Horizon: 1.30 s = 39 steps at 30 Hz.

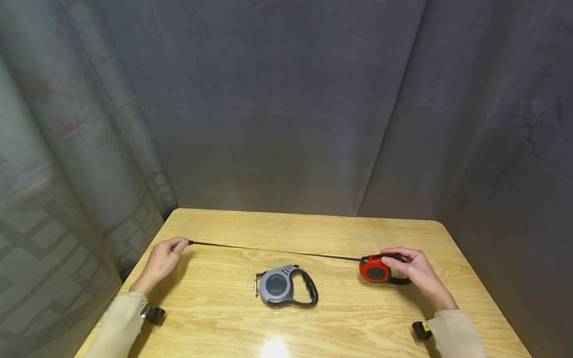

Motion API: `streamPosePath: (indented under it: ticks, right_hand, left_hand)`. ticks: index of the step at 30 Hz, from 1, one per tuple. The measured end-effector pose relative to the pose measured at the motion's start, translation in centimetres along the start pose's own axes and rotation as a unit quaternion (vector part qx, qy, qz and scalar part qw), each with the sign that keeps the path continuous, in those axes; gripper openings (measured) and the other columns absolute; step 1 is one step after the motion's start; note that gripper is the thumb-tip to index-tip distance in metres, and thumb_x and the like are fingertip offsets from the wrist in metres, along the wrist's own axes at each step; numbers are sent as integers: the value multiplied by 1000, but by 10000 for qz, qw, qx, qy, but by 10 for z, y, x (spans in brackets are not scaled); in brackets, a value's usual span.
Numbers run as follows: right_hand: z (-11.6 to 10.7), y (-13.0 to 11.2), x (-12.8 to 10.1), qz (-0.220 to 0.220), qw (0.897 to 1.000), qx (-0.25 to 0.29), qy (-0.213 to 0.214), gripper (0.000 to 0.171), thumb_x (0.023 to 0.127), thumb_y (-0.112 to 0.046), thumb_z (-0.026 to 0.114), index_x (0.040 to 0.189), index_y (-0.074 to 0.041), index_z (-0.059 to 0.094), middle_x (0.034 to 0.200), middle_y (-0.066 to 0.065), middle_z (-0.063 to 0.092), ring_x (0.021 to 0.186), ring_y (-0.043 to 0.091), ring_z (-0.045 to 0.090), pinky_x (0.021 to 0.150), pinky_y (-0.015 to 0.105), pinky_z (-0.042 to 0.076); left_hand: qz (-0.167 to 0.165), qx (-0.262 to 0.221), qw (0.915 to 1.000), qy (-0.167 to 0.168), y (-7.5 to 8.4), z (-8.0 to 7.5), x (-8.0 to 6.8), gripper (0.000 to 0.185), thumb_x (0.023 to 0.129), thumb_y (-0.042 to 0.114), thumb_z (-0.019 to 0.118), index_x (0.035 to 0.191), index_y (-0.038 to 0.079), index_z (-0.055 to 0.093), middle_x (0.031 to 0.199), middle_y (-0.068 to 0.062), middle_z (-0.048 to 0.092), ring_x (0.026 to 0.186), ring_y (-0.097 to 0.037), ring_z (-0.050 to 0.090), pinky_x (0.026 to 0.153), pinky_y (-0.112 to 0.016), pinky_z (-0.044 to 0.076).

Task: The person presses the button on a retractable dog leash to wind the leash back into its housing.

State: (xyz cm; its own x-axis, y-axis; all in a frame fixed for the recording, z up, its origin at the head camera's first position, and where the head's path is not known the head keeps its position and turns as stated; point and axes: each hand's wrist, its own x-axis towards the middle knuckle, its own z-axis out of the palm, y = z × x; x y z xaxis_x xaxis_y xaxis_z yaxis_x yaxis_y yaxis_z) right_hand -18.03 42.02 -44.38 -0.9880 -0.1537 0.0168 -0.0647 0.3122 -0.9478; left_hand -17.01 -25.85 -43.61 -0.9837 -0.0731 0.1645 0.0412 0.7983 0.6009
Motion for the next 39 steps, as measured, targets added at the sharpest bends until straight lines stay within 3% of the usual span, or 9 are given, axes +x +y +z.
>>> streamPosePath:
  ticks: [8,13,16,23,29,34,39]
  right_hand:
    - [1,-1,1,2,10000,67,-53,20,101,-3,70,118,-6,79,74,-11,58,55,16,42,52,37,32]
    - [1,-1,2,-30,9999,81,-77,20,101,-3,69,119,-5,79,76,-12,60,55,15,43,52,37,33]
    - [2,-2,2,-31,9999,100,-84,20,101,-3,70,119,-5,79,77,-12,61,56,14,43,52,36,33]
    - [5,-4,2,-71,9997,205,-135,20,101,-2,69,119,-5,79,81,-12,65,55,18,40,52,38,30]
    - [6,-6,1,-119,9994,274,-159,20,101,-1,68,119,-5,79,82,-12,66,56,19,39,53,40,28]
    - [8,-6,1,-104,9995,262,-145,20,101,-1,69,118,-5,79,80,-12,64,56,16,40,53,40,27]
    - [9,-6,2,-146,9993,283,-196,20,101,-1,69,119,-3,78,81,-12,65,56,19,40,53,39,28]
  left_hand:
    - [-58,-42,10000,6,3,0,0,32,113,27,54,108,4,76,66,1,46,60,-13,40,63,-29,34]
    - [26,49,10000,18,4,1,-1,30,113,25,55,117,4,77,82,-9,69,68,-15,48,69,-31,41]
    - [28,34,10000,-30,4,2,-2,30,113,24,56,121,4,77,92,-13,74,70,-16,50,71,-31,42]
    - [-45,-61,9999,-130,9,4,-2,31,113,25,55,123,5,76,79,-10,65,66,-16,46,68,-30,39]
    - [-23,-63,9999,-127,12,4,-1,32,113,25,55,125,4,76,81,-7,66,69,-16,47,70,-31,40]
    - [-58,-118,9998,-166,12,4,-1,30,113,24,54,120,4,76,71,-1,52,64,-15,44,65,-28,36]
    - [13,-155,9997,-166,13,6,-1,30,112,22,56,123,3,76,76,-6,62,65,-15,45,66,-29,39]
